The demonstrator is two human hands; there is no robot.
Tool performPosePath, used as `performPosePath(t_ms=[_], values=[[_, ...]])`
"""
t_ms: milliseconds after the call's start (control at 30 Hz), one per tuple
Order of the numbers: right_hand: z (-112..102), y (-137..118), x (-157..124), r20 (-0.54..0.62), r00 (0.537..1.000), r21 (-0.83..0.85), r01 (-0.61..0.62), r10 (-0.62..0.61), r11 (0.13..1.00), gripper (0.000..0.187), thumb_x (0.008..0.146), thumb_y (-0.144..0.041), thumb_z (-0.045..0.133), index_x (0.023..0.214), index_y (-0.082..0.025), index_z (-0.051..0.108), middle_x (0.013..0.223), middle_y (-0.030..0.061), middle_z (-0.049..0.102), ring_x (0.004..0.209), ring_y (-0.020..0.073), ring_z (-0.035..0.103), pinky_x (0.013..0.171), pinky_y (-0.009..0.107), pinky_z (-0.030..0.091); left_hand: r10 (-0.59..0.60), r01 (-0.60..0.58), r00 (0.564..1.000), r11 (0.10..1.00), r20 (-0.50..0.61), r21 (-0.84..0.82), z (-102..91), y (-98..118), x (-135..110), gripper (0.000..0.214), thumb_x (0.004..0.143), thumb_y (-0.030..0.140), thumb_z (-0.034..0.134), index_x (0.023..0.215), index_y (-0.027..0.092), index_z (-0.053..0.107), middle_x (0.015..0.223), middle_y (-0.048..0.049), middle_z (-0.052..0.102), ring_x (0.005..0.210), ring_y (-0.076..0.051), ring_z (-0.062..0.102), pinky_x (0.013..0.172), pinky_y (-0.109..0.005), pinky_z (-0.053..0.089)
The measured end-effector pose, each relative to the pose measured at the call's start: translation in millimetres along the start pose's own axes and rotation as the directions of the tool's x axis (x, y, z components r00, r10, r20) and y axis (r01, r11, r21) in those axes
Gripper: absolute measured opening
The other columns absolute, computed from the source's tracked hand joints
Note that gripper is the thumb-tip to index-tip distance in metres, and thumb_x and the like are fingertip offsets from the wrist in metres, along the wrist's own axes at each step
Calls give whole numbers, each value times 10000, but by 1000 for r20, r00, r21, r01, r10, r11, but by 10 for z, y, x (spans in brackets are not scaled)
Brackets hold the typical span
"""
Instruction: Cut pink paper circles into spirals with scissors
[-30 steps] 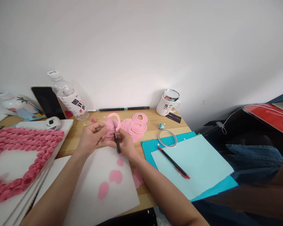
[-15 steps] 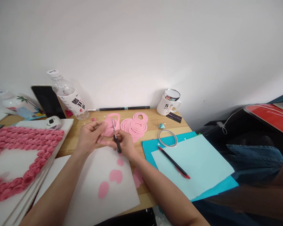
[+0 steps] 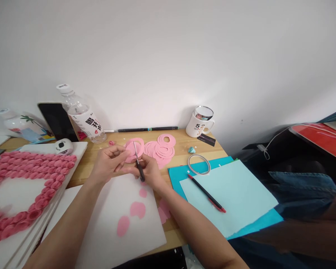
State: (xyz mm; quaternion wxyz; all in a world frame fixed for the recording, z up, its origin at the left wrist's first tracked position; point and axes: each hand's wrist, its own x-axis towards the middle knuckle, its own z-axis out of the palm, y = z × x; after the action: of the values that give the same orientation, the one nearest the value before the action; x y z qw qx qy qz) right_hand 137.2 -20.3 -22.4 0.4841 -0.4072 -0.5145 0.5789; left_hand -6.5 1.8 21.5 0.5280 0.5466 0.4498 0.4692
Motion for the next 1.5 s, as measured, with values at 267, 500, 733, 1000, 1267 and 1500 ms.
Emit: performPosePath(t_ms=[267,500,733,1000,1267,1500], values=[[4,34,6,-17,999,-16,44,-45,999,326,635,-414,736,707,-186,515,461,-64,487,411,70,391,408,198,292,7,-6,999,999,42,-43,-26,-48,15,199,699,335,689,647,159,613,379,76,437,299,-28,339,326,-167,249],[-34,-17,32,-116,988,16,105,-102,994,295,688,-397,693,679,-189,484,460,-66,480,415,72,404,437,212,326,14,-10,998,997,61,-71,-6,-26,12,202,674,319,707,609,155,611,352,63,444,304,-36,348,340,-173,248],[-79,-51,90,-427,890,-35,162,-161,986,232,726,-353,656,779,-200,489,554,-54,507,503,93,482,485,215,361,-117,158,838,987,533,-31,-116,40,-26,123,613,242,748,589,150,670,444,18,527,361,-60,415,386,-215,326],[-140,-8,140,-543,831,-39,118,-121,992,305,669,-330,687,879,-194,513,616,-58,511,539,90,457,516,224,375,68,7,964,961,-259,276,-54,-162,102,168,643,316,678,653,155,632,506,53,470,417,-55,379,421,-202,311],[-116,32,132,-475,876,-41,78,-88,996,356,631,-306,710,907,-195,514,667,-39,559,587,109,507,571,259,412,331,-70,925,634,-187,770,-178,-484,239,217,631,221,681,840,167,656,907,-64,580,841,-206,582,788,-355,481],[-115,77,146,-419,905,31,99,-78,995,380,651,-290,712,948,-199,493,690,-37,561,631,119,530,617,281,447,178,-275,959,397,221,876,-136,-532,191,146,777,266,587,806,188,707,1187,-113,587,1093,-276,545,908,-388,446]])
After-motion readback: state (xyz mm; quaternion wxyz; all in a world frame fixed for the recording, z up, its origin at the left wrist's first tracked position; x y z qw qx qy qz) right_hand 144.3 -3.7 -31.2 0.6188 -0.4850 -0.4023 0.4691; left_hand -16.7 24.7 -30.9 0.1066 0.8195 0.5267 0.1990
